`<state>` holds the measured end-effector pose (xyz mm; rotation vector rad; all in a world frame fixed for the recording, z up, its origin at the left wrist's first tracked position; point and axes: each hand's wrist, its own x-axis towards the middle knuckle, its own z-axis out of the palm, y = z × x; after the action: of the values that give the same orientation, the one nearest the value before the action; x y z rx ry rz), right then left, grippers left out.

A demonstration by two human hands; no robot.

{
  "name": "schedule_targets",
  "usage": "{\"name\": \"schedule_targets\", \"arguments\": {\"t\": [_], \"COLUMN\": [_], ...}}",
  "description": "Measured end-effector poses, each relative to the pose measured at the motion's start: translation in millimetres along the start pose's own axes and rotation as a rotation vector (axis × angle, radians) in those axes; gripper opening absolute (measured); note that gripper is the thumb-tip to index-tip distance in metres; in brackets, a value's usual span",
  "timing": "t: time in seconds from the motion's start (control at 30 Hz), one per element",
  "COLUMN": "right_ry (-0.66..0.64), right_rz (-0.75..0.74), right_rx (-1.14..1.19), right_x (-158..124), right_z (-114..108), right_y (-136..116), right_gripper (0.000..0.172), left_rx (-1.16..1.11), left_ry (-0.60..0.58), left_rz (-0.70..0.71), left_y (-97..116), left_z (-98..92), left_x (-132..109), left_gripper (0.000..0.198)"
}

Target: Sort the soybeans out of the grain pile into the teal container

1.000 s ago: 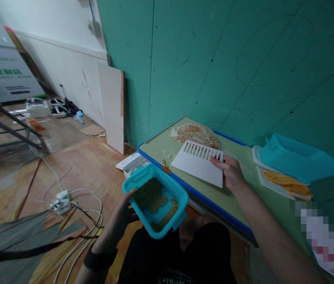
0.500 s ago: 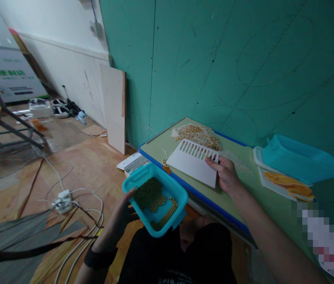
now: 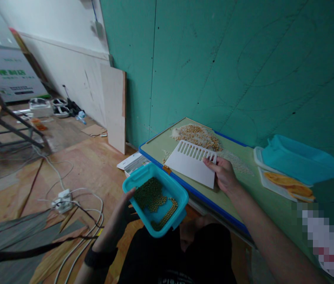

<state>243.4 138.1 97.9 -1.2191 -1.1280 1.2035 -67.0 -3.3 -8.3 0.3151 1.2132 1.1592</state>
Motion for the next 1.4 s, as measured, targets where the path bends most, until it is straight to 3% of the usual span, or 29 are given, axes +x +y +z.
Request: {"name": "schedule_targets", "arguments": {"t": [0.23, 0.4, 0.67, 0.87, 1.2, 1.4], "right_ry": [-0.017, -0.045, 0.080, 0.028, 0.004, -0.021], "right_rz": [0.022, 0.010, -0.081, -0.080, -0.082, -0.090], "right_rx": [0.027, 0.009, 0.036, 0.011, 0.016, 0.034], "right_x": [-2, -4, 6, 7, 8, 10], "right_z": [1, 1, 5, 14, 16, 20], "right_y": [0, 2, 10, 12, 15, 17], "right_gripper": [0.057, 0.056, 0.066, 0.064, 0.063, 0.060], "left_rx": [0.021, 0.007, -0.006, -0.028, -0.010, 0.018], "left_ry": [0.030, 0.020, 0.086, 0.092, 0.049, 0.089], "left_rz": [0.021, 0.023, -0.025, -0.011, -0.021, 0.027], "left_y": [3, 3, 0, 2, 2, 7], "left_z": [6.7, 8.8, -0.1, -2.3, -9.7, -0.7], "left_x": [-6, -8, 4, 4, 10, -3], "left_gripper": [0.066, 0.073, 0.074, 0.061, 0.065, 0.060]}}
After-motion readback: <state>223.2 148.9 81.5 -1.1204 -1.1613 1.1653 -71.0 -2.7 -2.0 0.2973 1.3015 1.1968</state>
